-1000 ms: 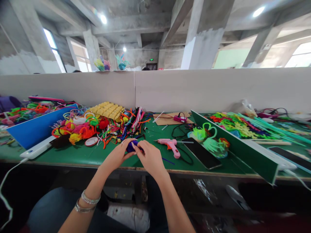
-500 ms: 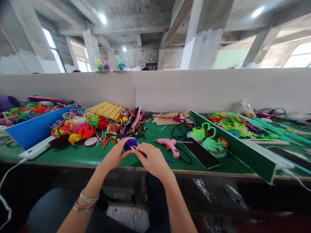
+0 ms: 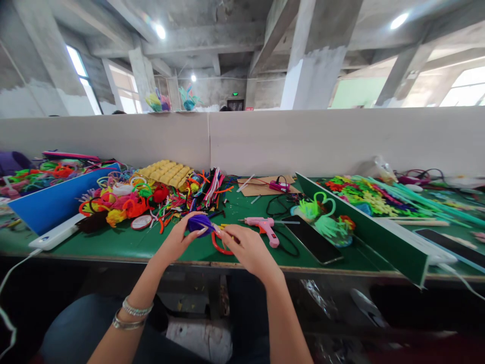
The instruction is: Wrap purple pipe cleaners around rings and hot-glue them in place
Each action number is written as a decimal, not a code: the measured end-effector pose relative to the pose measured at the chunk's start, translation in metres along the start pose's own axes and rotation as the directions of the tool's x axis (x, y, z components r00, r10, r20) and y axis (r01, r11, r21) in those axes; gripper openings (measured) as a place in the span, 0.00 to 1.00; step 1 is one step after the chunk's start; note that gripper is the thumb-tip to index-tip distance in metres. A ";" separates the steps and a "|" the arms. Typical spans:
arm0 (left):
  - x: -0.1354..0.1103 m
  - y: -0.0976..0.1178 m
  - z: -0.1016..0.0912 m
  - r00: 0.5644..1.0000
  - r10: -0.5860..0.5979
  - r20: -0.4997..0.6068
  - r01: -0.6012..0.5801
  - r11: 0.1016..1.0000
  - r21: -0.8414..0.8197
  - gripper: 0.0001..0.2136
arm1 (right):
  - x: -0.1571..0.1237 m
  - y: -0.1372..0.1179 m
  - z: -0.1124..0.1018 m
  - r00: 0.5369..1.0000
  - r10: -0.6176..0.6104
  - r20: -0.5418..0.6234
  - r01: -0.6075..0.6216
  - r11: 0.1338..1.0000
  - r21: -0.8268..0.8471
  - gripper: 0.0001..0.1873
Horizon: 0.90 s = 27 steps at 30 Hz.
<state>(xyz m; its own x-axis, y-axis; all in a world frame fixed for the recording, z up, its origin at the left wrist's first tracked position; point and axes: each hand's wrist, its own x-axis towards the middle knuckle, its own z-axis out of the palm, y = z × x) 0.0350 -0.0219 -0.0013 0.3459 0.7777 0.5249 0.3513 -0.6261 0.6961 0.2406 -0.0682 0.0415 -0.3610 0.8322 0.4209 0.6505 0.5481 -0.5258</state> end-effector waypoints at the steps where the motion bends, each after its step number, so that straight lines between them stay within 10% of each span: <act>1: 0.000 -0.001 0.000 0.999 -0.018 -0.026 0.017 0.998 -0.066 0.20 | -0.002 0.002 -0.005 1.000 -0.001 0.021 0.000 0.998 0.070 0.24; 7: 0.004 -0.004 0.005 0.976 -0.138 -0.170 0.065 0.924 -0.377 0.20 | -0.010 0.035 -0.028 0.960 0.188 -0.209 -0.117 0.943 0.311 0.33; 10: 0.006 -0.007 0.008 0.974 -0.156 -0.166 0.061 0.881 -0.469 0.21 | -0.010 0.063 -0.030 0.854 0.363 -0.372 -0.415 0.907 -0.068 0.26; 12: 0.007 -0.008 0.010 0.976 -0.153 -0.157 0.053 0.860 -0.507 0.22 | -0.010 0.080 -0.024 0.782 0.440 -0.442 -0.602 0.716 -0.352 0.22; 17: 0.008 -0.009 0.013 0.967 -0.189 -0.171 0.082 0.865 -0.495 0.22 | -0.008 0.107 0.008 0.740 0.496 -0.454 -0.671 0.497 -0.550 0.26; 27: 0.003 -0.011 0.014 0.980 -0.144 -0.140 0.081 0.920 -0.382 0.22 | 0.001 0.103 0.013 0.666 0.617 -0.419 -0.746 0.536 -0.395 0.22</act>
<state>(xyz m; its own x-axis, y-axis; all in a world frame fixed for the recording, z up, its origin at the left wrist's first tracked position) 0.0445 -0.0129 -0.0145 0.1668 0.8599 0.4824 0.0186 -0.4919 0.8704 0.2989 -0.0099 -0.0216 0.4413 0.8571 0.2656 0.8821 -0.3600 -0.3039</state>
